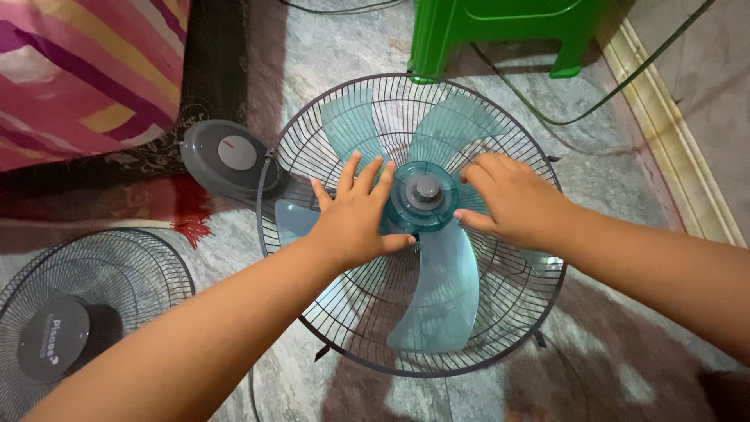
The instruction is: The person assembles an electric fan by hand. They secure the fan blades to the motor hub, then attach the front wire cage to complete the assembly.
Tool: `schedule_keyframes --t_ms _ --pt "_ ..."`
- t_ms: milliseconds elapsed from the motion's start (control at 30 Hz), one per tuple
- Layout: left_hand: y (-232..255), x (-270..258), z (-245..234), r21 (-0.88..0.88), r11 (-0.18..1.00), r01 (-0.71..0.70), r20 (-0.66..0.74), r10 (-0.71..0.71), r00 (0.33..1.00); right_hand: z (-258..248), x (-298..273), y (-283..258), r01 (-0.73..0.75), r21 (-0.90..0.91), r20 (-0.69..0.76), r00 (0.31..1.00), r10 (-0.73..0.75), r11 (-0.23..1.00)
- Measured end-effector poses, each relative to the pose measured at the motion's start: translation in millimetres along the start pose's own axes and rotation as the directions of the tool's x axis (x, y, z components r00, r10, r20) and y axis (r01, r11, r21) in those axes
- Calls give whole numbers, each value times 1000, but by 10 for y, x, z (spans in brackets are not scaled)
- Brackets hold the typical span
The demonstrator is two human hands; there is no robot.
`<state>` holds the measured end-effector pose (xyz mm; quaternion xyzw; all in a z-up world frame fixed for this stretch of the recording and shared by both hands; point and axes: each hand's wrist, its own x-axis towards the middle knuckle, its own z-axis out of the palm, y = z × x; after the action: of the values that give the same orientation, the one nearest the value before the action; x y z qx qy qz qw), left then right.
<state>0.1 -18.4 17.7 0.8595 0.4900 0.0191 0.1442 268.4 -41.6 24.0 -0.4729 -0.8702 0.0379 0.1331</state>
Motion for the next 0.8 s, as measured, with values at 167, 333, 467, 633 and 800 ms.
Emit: schedule_keyframes --t_ms 167,333,467,633,800 --pt "-19 11 -27 34 999 -2 3 2 1000 -25 29 -89 -8 42 -22 1000 9 999" --pt "-83 -4 -47 30 999 -38 -46 39 998 -49 49 -199 -11 52 -23 1000 13 999" --pt "-119 -40 -66 31 999 -28 -41 29 999 -38 87 -272 44 24 -38 998 -43 999" --pt "-144 -89 -104 33 999 -3 -10 3 1000 15 146 -363 90 35 -48 995 -89 995" --pt "-224 -204 -138 39 999 20 3 -20 1000 89 268 -486 129 38 -54 990 -127 991"
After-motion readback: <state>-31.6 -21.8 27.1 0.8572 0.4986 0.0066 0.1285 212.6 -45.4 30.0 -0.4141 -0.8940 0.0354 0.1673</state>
